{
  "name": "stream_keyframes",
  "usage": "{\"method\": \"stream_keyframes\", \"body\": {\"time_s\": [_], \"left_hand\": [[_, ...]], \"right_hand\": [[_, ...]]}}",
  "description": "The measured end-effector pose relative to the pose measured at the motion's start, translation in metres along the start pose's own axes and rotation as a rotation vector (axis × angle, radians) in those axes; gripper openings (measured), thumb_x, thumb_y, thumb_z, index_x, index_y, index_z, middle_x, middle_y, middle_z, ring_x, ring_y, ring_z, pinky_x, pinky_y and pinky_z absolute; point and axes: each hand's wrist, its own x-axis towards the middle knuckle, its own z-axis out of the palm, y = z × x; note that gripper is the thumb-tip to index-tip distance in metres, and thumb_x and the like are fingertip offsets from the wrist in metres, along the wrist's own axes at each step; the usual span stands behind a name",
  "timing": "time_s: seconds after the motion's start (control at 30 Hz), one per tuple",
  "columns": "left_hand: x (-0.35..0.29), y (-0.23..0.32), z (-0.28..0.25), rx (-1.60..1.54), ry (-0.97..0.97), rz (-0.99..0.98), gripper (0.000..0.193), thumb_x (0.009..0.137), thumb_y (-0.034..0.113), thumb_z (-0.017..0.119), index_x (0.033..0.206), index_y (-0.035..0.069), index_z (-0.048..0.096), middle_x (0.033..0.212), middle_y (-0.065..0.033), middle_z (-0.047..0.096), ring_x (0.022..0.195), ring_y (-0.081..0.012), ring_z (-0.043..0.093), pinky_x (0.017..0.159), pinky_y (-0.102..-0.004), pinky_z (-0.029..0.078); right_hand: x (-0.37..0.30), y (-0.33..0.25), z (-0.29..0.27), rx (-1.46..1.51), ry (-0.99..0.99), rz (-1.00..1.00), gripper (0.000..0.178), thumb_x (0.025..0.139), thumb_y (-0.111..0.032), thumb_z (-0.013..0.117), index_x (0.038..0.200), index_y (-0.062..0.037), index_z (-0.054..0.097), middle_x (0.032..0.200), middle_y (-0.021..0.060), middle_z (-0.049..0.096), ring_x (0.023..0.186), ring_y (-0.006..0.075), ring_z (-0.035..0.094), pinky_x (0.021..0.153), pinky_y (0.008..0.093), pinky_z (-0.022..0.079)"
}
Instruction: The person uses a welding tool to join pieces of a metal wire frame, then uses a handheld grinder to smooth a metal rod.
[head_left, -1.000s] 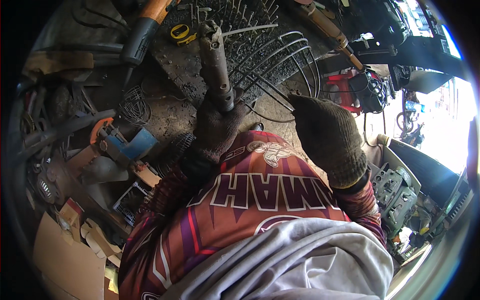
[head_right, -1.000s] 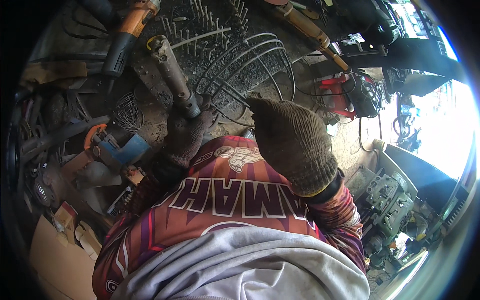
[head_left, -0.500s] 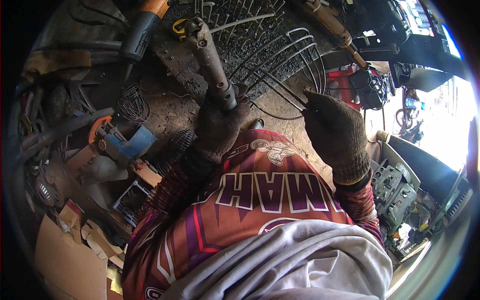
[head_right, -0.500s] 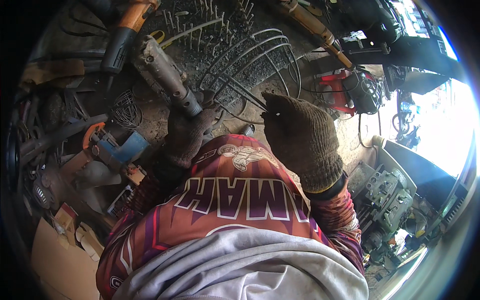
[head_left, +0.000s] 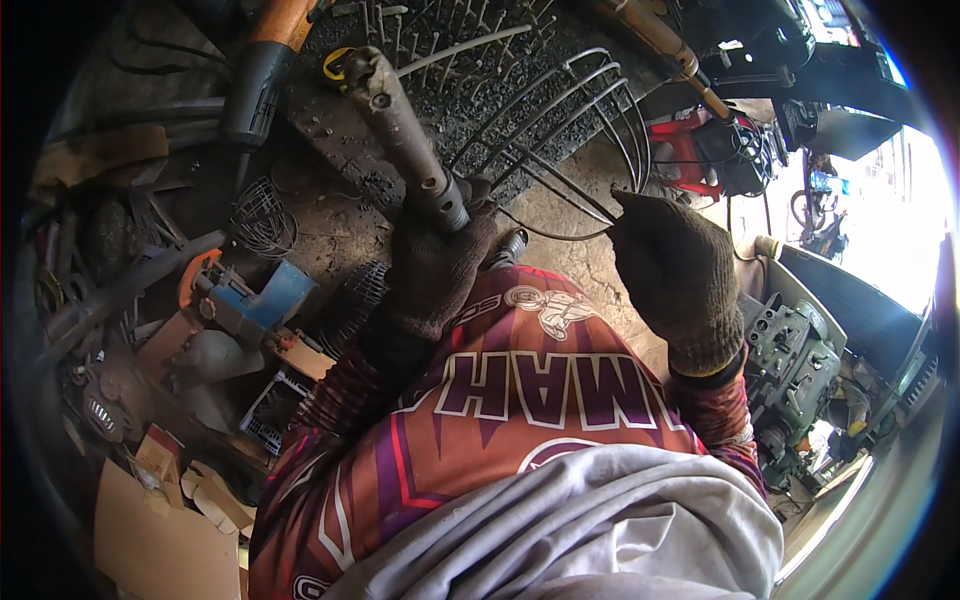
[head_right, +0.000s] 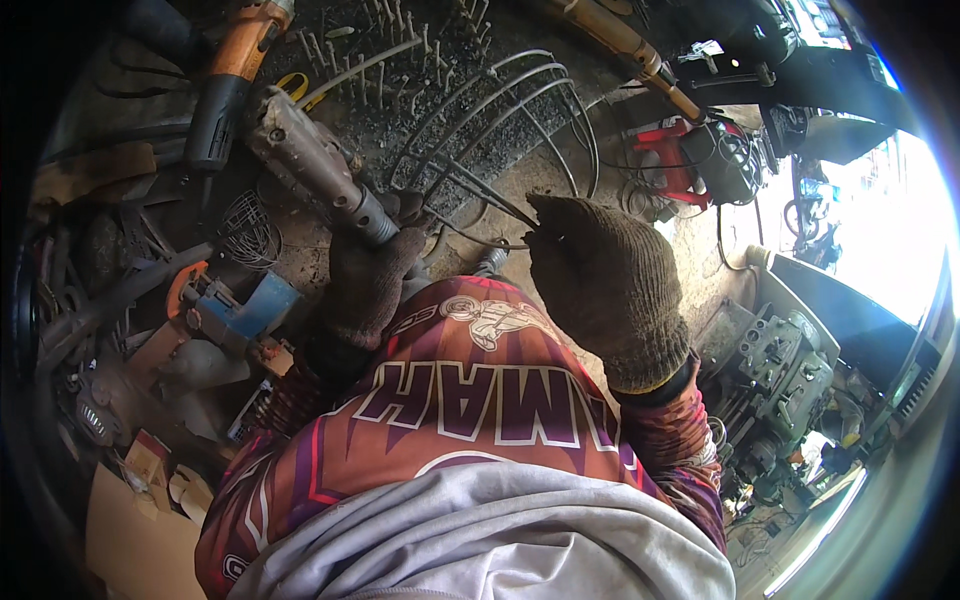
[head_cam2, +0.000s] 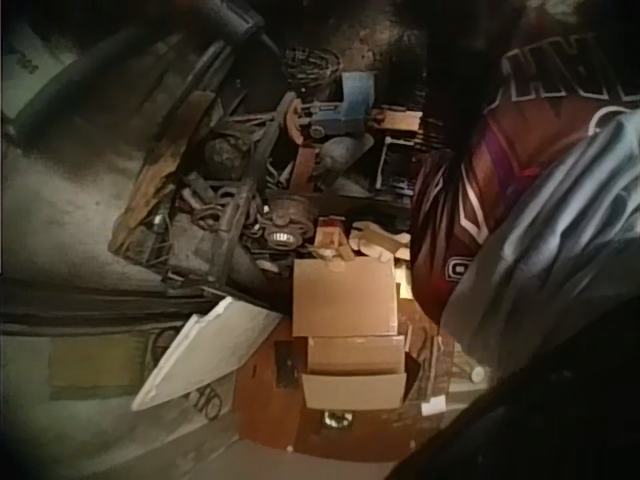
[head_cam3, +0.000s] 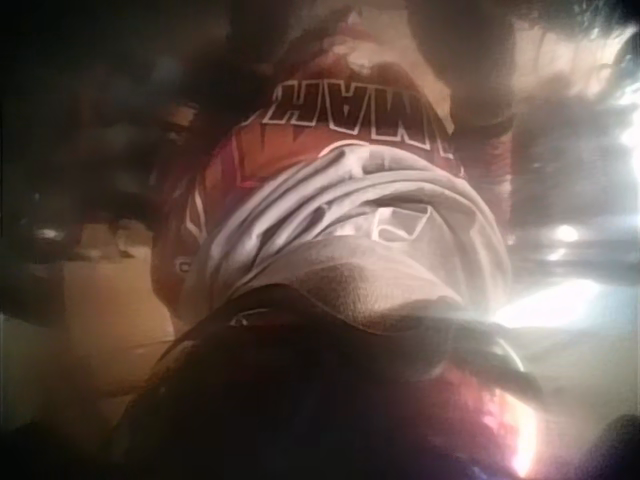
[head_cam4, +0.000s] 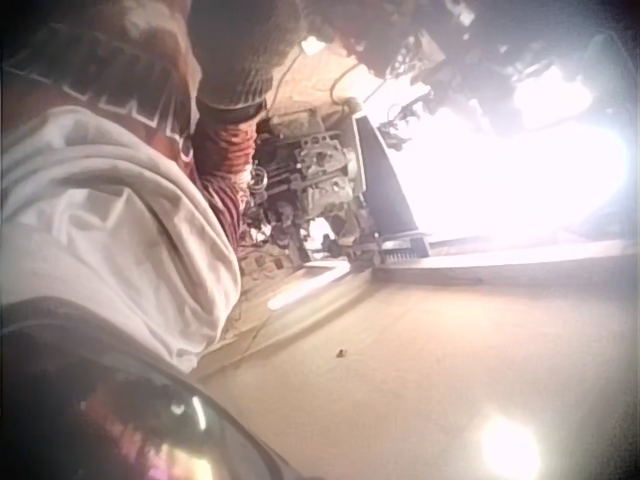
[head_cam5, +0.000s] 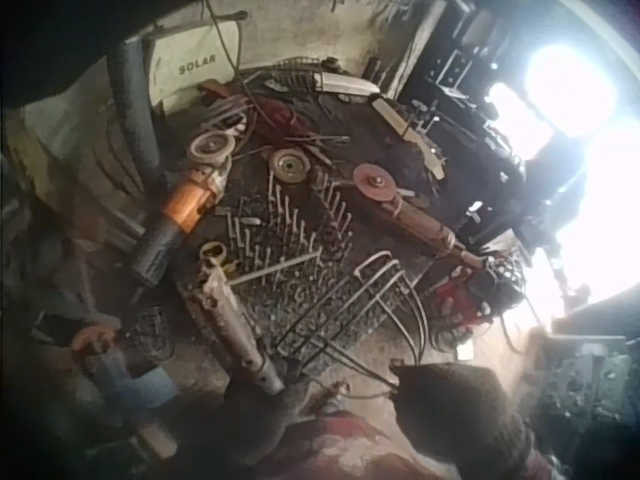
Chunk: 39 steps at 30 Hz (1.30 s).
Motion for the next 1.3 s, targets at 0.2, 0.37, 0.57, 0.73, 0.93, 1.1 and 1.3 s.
{"method": "stream_keyframes", "body": {"time_s": [0.2,0.37,0.57,0.73,0.93,1.1,1.3], "left_hand": [[0.003,-0.021,0.001,0.035,-0.021,0.191,0.030,0.090,-0.001,0.073,0.116,0.002,0.060,0.110,-0.0082,0.067,0.089,-0.0124,0.064,0.071,-0.0283,0.054],[0.003,-0.013,-0.001,0.067,-0.041,0.134,0.031,0.088,0.000,0.074,0.116,0.002,0.060,0.109,-0.0078,0.067,0.089,-0.0128,0.065,0.074,-0.0286,0.056],[0.003,-0.016,0.002,-0.038,0.002,0.125,0.034,0.086,0.005,0.073,0.117,0.001,0.061,0.109,-0.0087,0.069,0.099,-0.0176,0.069,0.082,-0.0325,0.056],[0.006,-0.019,-0.006,0.059,-0.030,0.086,0.036,0.087,0.006,0.074,0.119,0.000,0.060,0.111,-0.0099,0.070,0.102,-0.0197,0.069,0.088,-0.0351,0.055],[0.003,-0.020,0.000,-0.083,0.016,0.127,0.033,0.089,0.006,0.076,0.116,0.002,0.058,0.107,-0.0066,0.067,0.099,-0.0165,0.067,0.086,-0.0325,0.055],[0.008,-0.027,0.002,-0.128,0.018,0.218,0.033,0.089,0.005,0.077,0.115,0.003,0.057,0.107,-0.0047,0.065,0.099,-0.0143,0.065,0.085,-0.0303,0.055],[0.005,-0.018,0.000,-0.118,-0.009,0.091,0.034,0.089,0.003,0.076,0.117,0.001,0.058,0.113,-0.0085,0.068,0.104,-0.0170,0.067,0.091,-0.0326,0.056]], "right_hand": [[0.001,-0.004,-0.005,0.012,-0.052,-0.033,0.025,0.090,-0.013,0.068,0.113,-0.0050,0.072,0.093,0.0144,0.075,0.086,0.0311,0.075,0.076,0.0383,0.059],[0.005,-0.009,-0.010,-0.022,-0.079,-0.029,0.024,0.091,-0.011,0.066,0.114,-0.0047,0.072,0.095,0.0137,0.076,0.088,0.0294,0.076,0.078,0.0374,0.059],[0.002,-0.002,-0.002,-0.033,-0.010,-0.082,0.022,0.091,-0.013,0.067,0.110,-0.0041,0.073,0.094,0.0153,0.076,0.087,0.0314,0.075,0.077,0.0389,0.059],[0.001,0.004,0.003,0.060,0.006,-0.060,0.021,0.090,-0.013,0.068,0.108,-0.0037,0.074,0.092,0.0179,0.074,0.086,0.0345,0.074,0.076,0.0402,0.059],[0.001,0.003,0.002,0.012,0.044,-0.114,0.021,0.088,-0.013,0.069,0.106,-0.0038,0.074,0.091,0.0181,0.074,0.085,0.0361,0.073,0.074,0.0412,0.059],[0.001,0.005,0.002,0.034,0.048,-0.129,0.021,0.087,-0.013,0.070,0.106,-0.0048,0.074,0.092,0.0179,0.074,0.085,0.0360,0.074,0.074,0.0407,0.059],[0.001,0.001,0.002,0.047,0.041,-0.092,0.021,0.087,-0.013,0.070,0.106,-0.0053,0.074,0.092,0.0174,0.074,0.085,0.0346,0.074,0.074,0.0401,0.059]]}}
